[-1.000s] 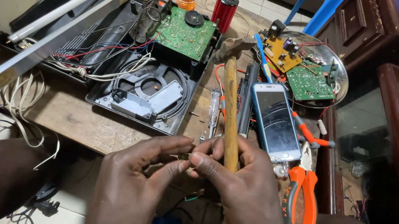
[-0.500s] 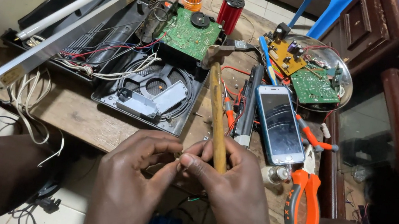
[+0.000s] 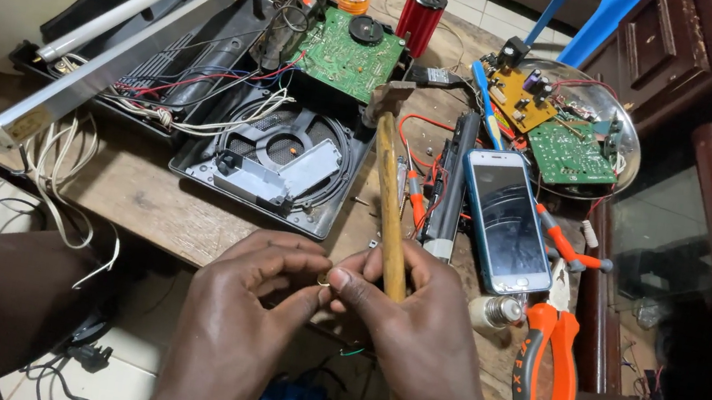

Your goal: The person works on a small metallic component, tapping it with a hammer and then using pliers to adjust or remove a part. The person continues to manipulate the component with pliers and a screwdriver on a cluttered workbench.

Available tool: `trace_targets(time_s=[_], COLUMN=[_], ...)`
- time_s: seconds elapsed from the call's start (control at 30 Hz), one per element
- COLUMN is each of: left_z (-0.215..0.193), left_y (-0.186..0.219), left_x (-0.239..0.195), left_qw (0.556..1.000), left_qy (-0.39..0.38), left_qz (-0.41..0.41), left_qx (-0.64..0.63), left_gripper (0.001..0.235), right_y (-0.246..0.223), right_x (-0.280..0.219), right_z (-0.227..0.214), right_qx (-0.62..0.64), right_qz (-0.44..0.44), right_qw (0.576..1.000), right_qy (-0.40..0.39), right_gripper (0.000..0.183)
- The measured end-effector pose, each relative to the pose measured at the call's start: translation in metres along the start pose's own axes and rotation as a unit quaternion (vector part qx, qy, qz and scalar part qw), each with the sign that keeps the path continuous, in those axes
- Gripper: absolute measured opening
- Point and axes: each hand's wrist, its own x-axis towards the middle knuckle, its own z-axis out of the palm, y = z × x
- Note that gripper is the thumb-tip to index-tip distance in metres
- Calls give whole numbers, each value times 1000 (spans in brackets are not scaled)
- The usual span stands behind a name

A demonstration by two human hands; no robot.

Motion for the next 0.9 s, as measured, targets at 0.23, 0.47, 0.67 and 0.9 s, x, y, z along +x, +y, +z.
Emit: trace_targets(time_s=[0.23, 0.47, 0.67, 0.9], left_z=[-5, -6, -3, 2], left_y=[-11, -21, -10, -18], left_x=[2, 5, 0, -1], left_qw=[992, 981, 980, 970], left_qy=[-5, -2, -26, 20], left_qz=[66, 122, 132, 165], left_qx=[109, 148, 143, 175], left_gripper=[19, 17, 34, 14], right_y=[-7, -12, -12, -8], right_x=[-1, 3, 6, 8], right_z=[6, 12, 11, 10], right_qx=[-121, -251, -266, -304], right_qz=[16, 2, 0, -34], right_qw=[992, 968, 964, 952], right_qy=[10, -9, -10, -11], right_gripper=[19, 9, 9, 8])
